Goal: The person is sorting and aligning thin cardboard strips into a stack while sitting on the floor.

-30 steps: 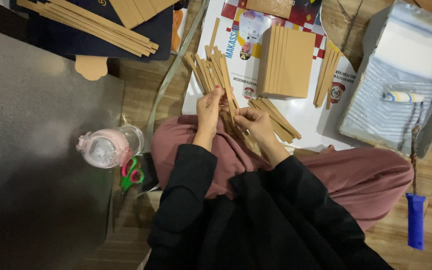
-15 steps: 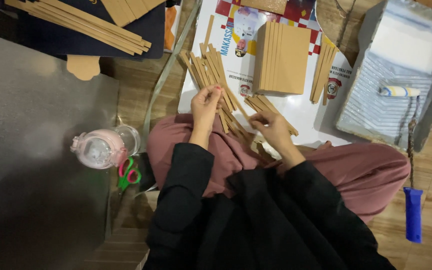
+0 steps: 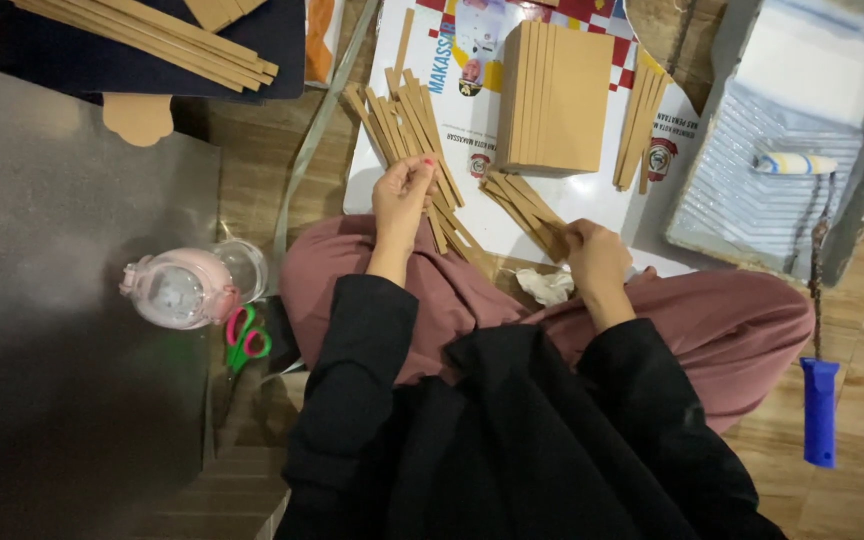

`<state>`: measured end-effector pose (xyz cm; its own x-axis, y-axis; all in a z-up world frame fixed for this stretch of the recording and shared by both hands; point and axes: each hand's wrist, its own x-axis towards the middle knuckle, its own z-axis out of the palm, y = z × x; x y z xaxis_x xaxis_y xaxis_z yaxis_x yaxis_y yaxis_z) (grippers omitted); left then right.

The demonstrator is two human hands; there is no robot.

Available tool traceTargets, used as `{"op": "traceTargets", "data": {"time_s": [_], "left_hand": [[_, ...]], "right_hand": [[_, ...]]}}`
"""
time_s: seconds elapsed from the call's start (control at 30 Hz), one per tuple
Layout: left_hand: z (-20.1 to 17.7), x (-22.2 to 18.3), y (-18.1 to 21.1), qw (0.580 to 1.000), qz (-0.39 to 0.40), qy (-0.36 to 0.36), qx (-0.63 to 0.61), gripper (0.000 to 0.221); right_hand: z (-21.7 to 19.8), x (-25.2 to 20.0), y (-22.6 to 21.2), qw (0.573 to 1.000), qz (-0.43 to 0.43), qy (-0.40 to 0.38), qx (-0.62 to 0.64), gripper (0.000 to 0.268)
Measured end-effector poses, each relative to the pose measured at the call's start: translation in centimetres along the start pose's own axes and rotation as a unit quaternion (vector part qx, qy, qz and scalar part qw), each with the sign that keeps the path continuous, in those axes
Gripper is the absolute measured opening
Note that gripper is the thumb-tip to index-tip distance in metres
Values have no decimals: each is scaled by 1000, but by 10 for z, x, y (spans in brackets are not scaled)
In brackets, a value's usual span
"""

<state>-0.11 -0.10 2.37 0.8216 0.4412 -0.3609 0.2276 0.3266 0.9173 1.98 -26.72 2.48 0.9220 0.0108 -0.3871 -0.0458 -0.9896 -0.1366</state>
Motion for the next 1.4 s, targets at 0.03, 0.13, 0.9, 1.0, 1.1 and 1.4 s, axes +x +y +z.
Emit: {"op": "traceTargets", "data": {"time_s": [0.03, 0.13, 0.9, 1.0, 1.1, 1.4], "left_hand": [[0, 0, 0, 1000, -1, -1, 0, 14], [2, 0, 3, 1000, 4, 13, 7, 13], [-2, 11, -22, 997, -58, 35, -27, 11], [0, 5, -18, 997, -73, -41, -4, 19], [1, 9, -26, 980, -133, -141, -37, 37], [-5, 3, -18, 990, -103, -97, -17, 19]], "right_hand": [[-6, -4, -5, 1000, 1, 0, 0, 15], [-20, -11, -17, 999, 2, 40, 6, 13], [13, -22, -64, 812, -22, -257, 524, 9], [-4, -31, -69, 761, 4, -295, 578, 9], [-7, -32, -72, 709, -3, -336, 621, 11], [16, -24, -66, 705, 1, -297, 644, 29]]}}
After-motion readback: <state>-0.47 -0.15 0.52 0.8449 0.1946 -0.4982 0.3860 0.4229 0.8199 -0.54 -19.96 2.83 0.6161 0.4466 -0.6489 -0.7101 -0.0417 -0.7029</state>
